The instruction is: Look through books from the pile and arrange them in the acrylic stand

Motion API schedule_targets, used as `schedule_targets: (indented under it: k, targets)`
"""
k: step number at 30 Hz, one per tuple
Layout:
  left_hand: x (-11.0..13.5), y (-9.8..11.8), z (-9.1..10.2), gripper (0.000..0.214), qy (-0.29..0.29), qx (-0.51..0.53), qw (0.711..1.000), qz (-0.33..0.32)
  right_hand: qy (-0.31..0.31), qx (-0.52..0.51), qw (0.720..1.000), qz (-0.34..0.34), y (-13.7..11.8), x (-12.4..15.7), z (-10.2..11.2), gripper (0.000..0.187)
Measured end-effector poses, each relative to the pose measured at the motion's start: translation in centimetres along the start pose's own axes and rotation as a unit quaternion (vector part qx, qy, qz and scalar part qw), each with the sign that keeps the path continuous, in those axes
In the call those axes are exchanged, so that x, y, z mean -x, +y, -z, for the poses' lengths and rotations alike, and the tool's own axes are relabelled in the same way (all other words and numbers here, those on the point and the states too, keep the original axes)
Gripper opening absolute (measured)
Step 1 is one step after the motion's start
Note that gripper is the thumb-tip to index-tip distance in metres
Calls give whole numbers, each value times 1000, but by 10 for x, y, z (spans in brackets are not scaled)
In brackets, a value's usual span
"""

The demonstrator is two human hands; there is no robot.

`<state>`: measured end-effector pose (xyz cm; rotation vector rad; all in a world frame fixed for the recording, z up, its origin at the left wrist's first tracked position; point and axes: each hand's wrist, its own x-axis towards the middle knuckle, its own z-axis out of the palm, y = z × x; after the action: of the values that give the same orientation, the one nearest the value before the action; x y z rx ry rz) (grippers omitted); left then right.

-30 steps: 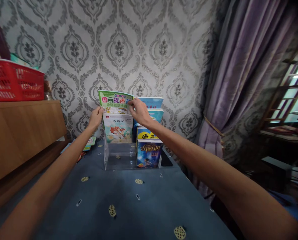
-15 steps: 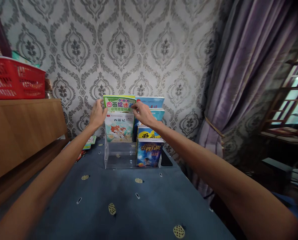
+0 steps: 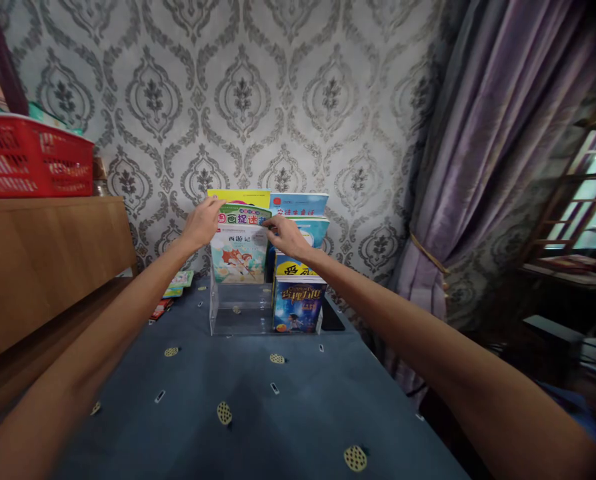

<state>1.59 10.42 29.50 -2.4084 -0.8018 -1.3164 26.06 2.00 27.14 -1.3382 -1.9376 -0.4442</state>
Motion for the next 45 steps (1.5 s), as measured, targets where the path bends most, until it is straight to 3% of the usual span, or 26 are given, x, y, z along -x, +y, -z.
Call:
schedule_targets:
  k: [7,15,23,29,34,37,39,42,45]
  targets:
    - [1,4,1,48,-9,-17,1000,8,99,33,994,41,-7,-5,8,48]
    - [5,1,-3,49,-25,-40,999,4,27,81,996,19,-4,-13,1,49]
    - [20,-14,-27,38,-25,-54,998,-5,-6,90,996,26,4,-5,-23,55]
    - [23,-15,-35,34,5,-22,1000,5,-3,96,995,16,3,-2,-28,49]
    - [25,-12,-36,38,-8,-8,1000,18,23,132,990,43,-6,1,-27,58]
    - [28,-21,-37,45,0,55,998,19,37,157,985,54,-10,3,-25,60]
    - [32,-32,-40,52,40,136,989,51,38,167,984,49,-9,3,-25,59]
    - [39,-51,-44,56,109,242,953,149,30,191,980,38,-6,1,-26,56]
    - [46,-65,-50,53,97,303,919,234,18,219,975,33,-4,0,-27,55]
